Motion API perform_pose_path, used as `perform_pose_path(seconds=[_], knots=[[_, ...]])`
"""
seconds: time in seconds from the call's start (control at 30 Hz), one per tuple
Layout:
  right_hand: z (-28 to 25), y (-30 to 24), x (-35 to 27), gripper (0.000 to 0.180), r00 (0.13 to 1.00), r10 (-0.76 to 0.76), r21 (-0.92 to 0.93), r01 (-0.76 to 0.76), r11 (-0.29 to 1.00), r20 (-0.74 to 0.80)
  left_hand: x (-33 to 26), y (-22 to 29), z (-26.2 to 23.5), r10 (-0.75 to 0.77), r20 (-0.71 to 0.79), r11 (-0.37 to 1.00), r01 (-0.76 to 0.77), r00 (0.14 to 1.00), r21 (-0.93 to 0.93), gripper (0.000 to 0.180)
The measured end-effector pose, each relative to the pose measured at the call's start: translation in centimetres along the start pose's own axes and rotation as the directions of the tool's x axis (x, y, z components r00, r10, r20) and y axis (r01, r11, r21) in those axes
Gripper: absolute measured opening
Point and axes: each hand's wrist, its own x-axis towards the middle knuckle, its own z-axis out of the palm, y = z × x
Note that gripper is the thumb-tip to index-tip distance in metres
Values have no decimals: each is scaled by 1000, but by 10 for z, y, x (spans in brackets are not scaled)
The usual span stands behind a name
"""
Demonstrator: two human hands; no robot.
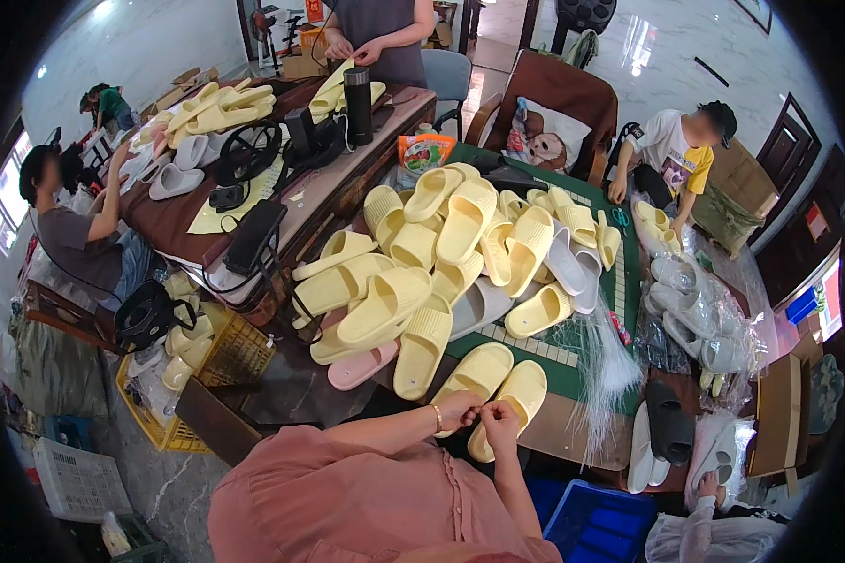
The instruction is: The person selects pairs of slippers from a table and secures each pair together by threading plastic tag fasteners through them by hand.
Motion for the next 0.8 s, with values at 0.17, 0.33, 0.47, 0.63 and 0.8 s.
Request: perform_pose_path(seconds=[0.17,0.33,0.47,0.63,0.8], knots=[[2,-6,0,4,1000,-11,24,11,1000,-28,2,-3,1,11,-14,999,-11,1000,-44,13],[2,2,-2,5,999,-11,37,12,999,-41,-2,-5,5,15,-34,998,-17,999,-63,13],[2,-11,-4,5,998,-38,-20,37,999,-47,-10,-5,12,-27,-77,995,20,997,-98,14],[-2,-7,4,9,999,-41,-91,39,995,-13,-8,-8,8,30,-87,961,-53,996,-273,15],[2,-10,7,9,1000,-22,-59,22,998,-6,-4,0,-2,30,-22,976,-34,999,-213,11]])
